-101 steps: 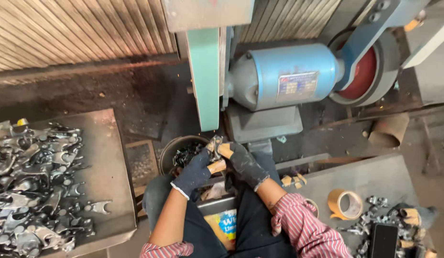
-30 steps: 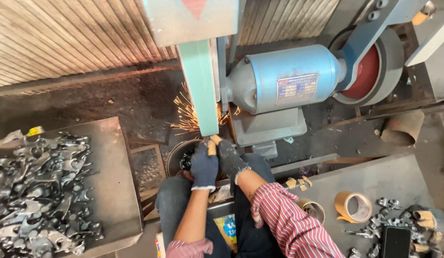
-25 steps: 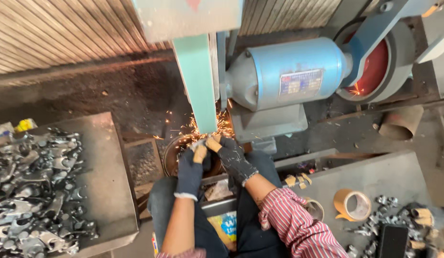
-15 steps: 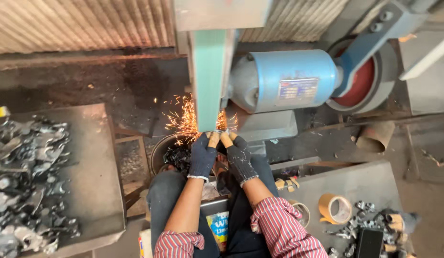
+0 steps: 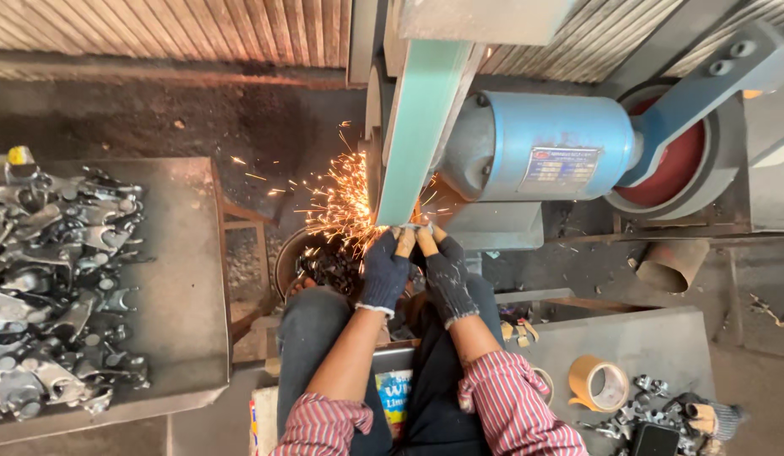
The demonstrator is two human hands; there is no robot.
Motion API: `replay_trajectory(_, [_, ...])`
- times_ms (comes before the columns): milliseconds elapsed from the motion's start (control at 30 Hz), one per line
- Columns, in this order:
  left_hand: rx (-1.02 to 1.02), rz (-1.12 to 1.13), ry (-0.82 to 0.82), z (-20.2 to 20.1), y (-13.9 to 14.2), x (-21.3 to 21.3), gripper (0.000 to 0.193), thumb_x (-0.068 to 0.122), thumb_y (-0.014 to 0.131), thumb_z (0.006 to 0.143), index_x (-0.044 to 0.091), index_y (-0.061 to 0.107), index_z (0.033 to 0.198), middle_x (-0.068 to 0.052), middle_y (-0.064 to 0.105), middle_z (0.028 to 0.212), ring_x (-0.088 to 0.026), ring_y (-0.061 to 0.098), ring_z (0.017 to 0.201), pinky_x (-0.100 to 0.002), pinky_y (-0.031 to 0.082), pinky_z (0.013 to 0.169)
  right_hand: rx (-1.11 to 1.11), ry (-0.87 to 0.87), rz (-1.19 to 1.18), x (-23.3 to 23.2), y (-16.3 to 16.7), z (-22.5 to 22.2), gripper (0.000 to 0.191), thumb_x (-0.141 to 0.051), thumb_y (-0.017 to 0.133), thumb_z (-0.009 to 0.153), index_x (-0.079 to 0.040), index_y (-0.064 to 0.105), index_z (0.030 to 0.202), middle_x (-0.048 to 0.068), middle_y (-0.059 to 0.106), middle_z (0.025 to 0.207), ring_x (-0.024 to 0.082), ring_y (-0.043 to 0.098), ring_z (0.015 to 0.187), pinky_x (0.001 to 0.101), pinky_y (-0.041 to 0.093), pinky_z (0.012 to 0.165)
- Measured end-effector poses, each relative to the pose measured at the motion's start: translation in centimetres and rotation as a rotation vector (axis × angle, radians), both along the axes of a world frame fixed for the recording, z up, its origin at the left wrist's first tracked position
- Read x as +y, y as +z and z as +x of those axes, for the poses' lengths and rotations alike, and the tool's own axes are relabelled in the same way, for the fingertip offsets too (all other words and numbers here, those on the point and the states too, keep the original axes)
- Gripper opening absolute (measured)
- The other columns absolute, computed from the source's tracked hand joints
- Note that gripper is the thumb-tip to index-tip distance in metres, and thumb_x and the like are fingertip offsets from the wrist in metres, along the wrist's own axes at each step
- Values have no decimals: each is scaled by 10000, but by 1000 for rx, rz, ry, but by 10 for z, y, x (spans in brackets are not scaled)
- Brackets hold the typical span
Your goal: The person sits at a belt grinder and grinds small metal castings one at a time, holding each piece against the moving abrasive belt with both gloved hands until sparks fly, then drops the finished piece into a bucket and takes the next casting from a tray of unground parts.
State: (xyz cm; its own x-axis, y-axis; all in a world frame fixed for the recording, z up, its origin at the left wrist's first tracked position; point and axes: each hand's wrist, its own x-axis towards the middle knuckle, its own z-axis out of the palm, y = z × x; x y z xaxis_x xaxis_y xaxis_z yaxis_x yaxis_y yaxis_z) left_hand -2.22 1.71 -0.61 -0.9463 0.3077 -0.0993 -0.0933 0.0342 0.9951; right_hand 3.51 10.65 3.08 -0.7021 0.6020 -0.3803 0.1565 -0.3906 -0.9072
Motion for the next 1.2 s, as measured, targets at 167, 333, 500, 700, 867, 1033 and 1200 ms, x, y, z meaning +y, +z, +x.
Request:
replay_trajectory(167, [-25,-79,-282,5,19,-43,437,226,710,897,22,626,1274,-162,768,1065,-206,730,964,-335,559,836,229,-8,-246,-7,23,20,489,-150,702,901,-51,566,1360,39,698,1105,134,670,1004,293,544,897])
replay_trajectory(333, [531,-646,-457,13,34,-82,368,248,647,987,25,671,1278,-199,722,1135,-375,680,1027,-450,524,859,-3,262,524,-21,21,29,555,-218,764,898,15,566,1360,93,698,1093,169,655,1007,336,533,857])
replay_trajectory(500, [234,-219,-360,-5,34,-80,366,281,647,984,17,668,1237,-222,698,1175,-408,656,1110,-467,525,909,9,240,255,-27,9,9,412,-237,691,956,6,637,1284,70,722,1095,146,653,993,310,520,858])
replay_trajectory(700, [334,-415,-146,-29,12,-65,281,228,626,973,60,709,1182,-211,721,1095,-410,674,1010,-470,532,849,6,385,422,-35,9,-29,314,-253,609,1016,28,705,1117,104,743,986,167,669,917,324,530,801])
replay_trajectory(867, [141,-306,3,-11,-5,-42,276,254,641,934,69,713,1127,-210,726,1004,-392,712,924,-478,559,753,-311,415,767,-18,16,-22,328,-304,633,1023,6,726,1077,148,715,923,192,667,849,354,503,752])
replay_trajectory(1033, [323,-541,7,-4,3,-35,284,337,682,922,63,723,985,-205,715,929,-426,679,874,-521,527,717,-64,224,84,-29,2,-22,336,-296,634,1013,-17,709,1184,98,716,1019,184,652,899,335,504,791])
replay_trajectory(1200, [314,-889,-92,-26,32,-55,411,485,662,925,79,725,914,-201,717,906,-394,693,812,-504,540,722,242,-134,-727,-66,-19,-40,322,-324,620,1013,-37,686,1143,105,714,1044,235,671,912,369,553,830])
